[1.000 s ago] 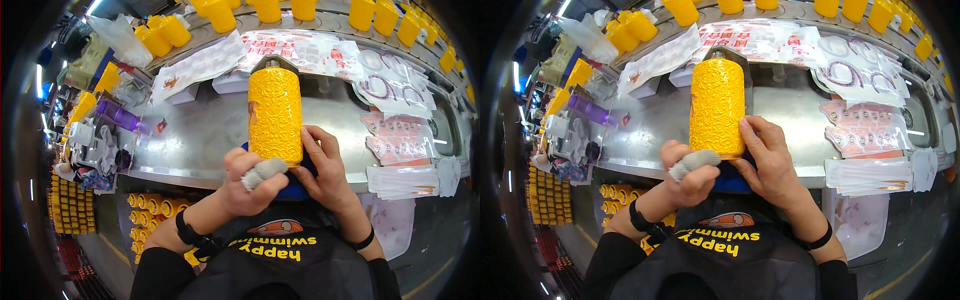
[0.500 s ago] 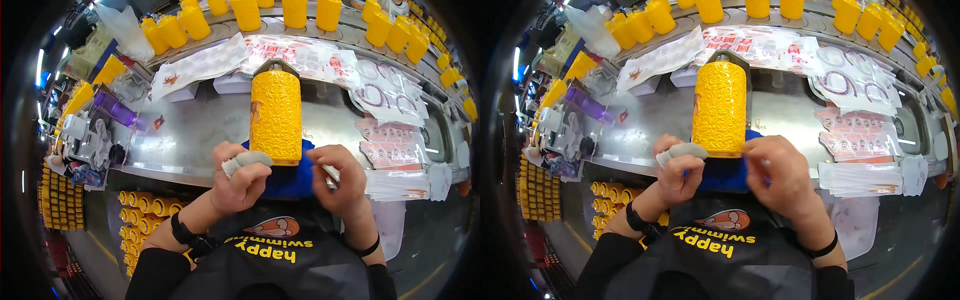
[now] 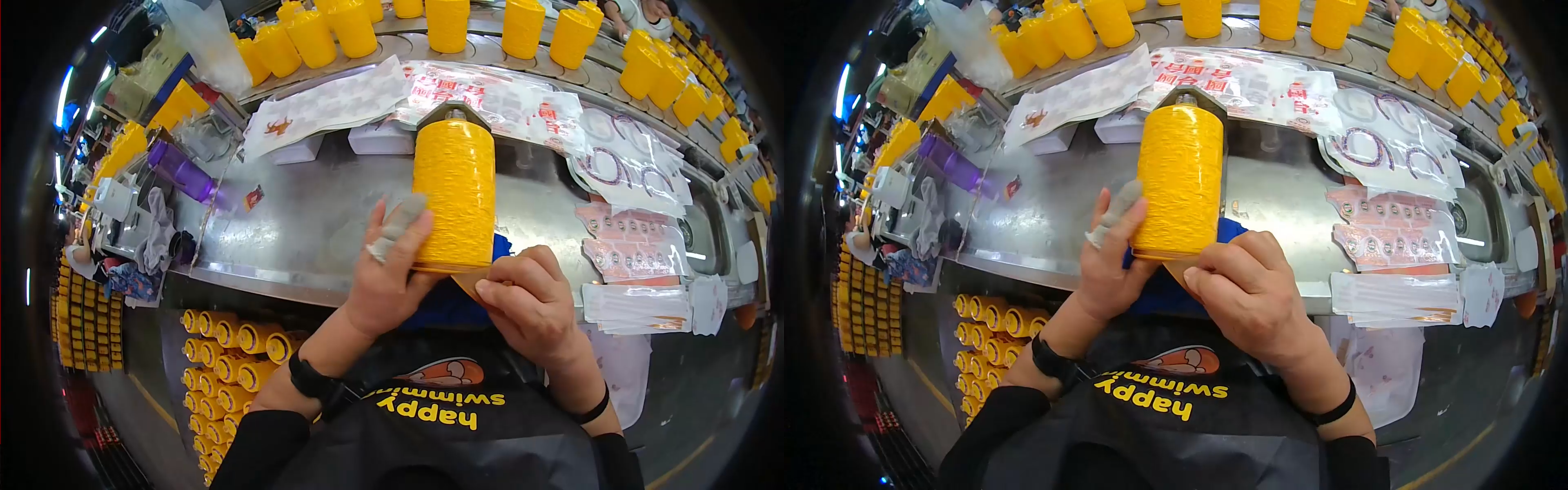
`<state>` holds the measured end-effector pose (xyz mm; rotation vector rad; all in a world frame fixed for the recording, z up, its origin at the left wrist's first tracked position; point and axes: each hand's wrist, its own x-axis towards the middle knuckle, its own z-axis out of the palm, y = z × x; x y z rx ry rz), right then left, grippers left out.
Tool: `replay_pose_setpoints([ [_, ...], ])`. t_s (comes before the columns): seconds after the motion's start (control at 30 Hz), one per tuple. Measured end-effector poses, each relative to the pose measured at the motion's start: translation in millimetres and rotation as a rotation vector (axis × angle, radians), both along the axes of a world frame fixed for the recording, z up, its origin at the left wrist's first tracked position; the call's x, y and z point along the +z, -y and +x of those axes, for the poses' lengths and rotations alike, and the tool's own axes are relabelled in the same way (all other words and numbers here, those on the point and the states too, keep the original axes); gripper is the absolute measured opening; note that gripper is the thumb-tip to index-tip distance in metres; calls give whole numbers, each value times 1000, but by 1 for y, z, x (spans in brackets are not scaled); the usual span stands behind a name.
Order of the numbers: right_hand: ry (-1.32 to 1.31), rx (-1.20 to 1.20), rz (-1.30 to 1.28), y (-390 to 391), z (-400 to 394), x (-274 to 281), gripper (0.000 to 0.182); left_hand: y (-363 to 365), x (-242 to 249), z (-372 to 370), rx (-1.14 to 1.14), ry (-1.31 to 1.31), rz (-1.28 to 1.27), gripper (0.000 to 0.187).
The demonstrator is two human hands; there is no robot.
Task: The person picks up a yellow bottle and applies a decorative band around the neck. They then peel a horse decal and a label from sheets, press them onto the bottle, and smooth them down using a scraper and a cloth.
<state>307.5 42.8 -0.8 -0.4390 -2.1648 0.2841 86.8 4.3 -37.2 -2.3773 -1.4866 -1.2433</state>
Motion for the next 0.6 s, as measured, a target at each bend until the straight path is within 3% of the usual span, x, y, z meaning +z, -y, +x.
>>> replay_pose_setpoints([
  [0.07,-17,-8,-16,0,1,-1,24,5,0,-6,-16,90,-75,63],
  [0.17,-35,0,-34,-1,1,-5,24,2,22,11,78,-138,16,69],
  [0.27,-35,0,-64,-2,4,-6,25,-7,16,9,10,-152,19,71],
  [0.37,-73,19,-68,-3,5,-12,25,4,-7,-8,-64,155,-168,70],
  [0.47,-71,29,-70,-5,6,-14,26,5,6,-7,37,-33,-118,70],
  [0.6,-75,38,-91,-5,6,-13,25,-5,27,13,5,-117,-52,73],
])
